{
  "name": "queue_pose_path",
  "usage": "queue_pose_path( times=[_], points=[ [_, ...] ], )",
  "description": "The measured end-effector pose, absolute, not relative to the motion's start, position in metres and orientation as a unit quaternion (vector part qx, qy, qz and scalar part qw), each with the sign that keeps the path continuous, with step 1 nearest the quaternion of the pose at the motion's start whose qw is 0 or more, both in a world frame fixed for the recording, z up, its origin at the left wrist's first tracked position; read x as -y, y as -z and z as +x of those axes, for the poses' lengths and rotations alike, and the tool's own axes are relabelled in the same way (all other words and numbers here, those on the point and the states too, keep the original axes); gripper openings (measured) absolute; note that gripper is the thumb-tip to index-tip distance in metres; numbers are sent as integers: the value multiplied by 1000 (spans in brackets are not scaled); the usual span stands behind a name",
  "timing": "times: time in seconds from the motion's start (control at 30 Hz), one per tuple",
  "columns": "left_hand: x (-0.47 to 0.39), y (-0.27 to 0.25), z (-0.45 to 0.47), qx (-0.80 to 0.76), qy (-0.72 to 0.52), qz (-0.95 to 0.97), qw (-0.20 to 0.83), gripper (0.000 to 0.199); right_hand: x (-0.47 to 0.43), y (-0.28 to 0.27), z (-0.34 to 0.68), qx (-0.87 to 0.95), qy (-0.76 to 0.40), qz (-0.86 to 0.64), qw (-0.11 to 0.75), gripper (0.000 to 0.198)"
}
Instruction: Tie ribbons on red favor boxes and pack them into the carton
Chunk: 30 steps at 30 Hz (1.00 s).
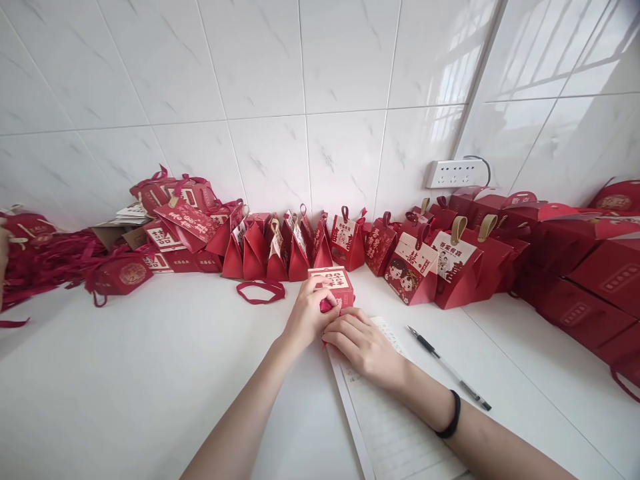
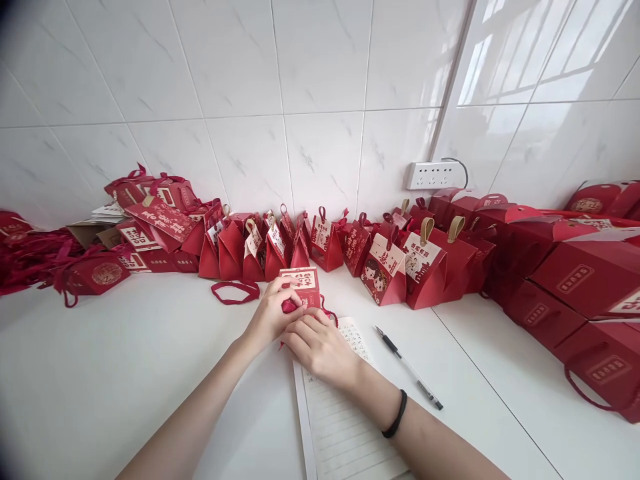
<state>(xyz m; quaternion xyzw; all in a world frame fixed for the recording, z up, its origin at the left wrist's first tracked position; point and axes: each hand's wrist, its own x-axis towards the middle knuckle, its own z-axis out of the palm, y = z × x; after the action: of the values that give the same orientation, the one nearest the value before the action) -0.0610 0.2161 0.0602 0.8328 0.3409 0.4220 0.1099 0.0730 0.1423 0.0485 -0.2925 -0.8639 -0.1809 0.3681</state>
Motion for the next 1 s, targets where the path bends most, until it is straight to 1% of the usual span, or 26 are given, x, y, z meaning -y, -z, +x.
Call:
queue_pose_path(
  times=[0.1, 0.17, 0.27, 0.33, 0.4, 0.43, 0.47, 0.5, 0.57, 0.67, 0.77, 0.93, 1.0],
  points=[
    [-218, -58, -63, -337, -404, 842, 120, 13, -142, -49, 73, 870, 148, -272, 384, 14],
    [-219, -57, -65, -329, -397, 846, 137, 12, -145, -50, 81, 863, 107, -274, 412, 8],
    [-222, -54, -69, -321, -432, 828, 160, 6, -154, -48, 103, 784, 56, -382, 487, 14],
    [-226, -50, -73, -336, -465, 799, 180, 30, -164, -41, 118, 716, 10, -476, 510, 22],
    [-230, -46, -77, -348, -456, 782, 245, 56, -173, -34, 126, 686, -67, -535, 488, 31],
    [-232, -44, -79, -348, -434, 780, 287, 63, -176, -31, 128, 686, -109, -546, 468, 32],
    [-233, -43, -81, -345, -411, 780, 323, 66, -178, -29, 127, 689, -146, -549, 450, 33],
    [-234, -43, -82, -344, -391, 780, 348, 66, -179, -28, 126, 691, -172, -547, 441, 33],
    [-233, -46, -83, -357, -373, 777, 359, 60, -178, -31, 121, 686, -204, -541, 441, 34],
    [-228, -59, -80, -400, -386, 768, 317, 47, -171, -42, 115, 645, -211, -559, 477, 36],
    [-223, -70, -76, -441, -431, 733, 286, 40, -163, -53, 113, 621, -214, -554, 511, 40],
    [-223, -70, -72, -460, -479, 651, 368, 45, -160, -57, 110, 645, -277, -493, 514, 49],
    [-223, -67, -71, -462, -481, 650, 364, 40, -160, -55, 109, 647, -292, -481, 515, 51]
  ],
)
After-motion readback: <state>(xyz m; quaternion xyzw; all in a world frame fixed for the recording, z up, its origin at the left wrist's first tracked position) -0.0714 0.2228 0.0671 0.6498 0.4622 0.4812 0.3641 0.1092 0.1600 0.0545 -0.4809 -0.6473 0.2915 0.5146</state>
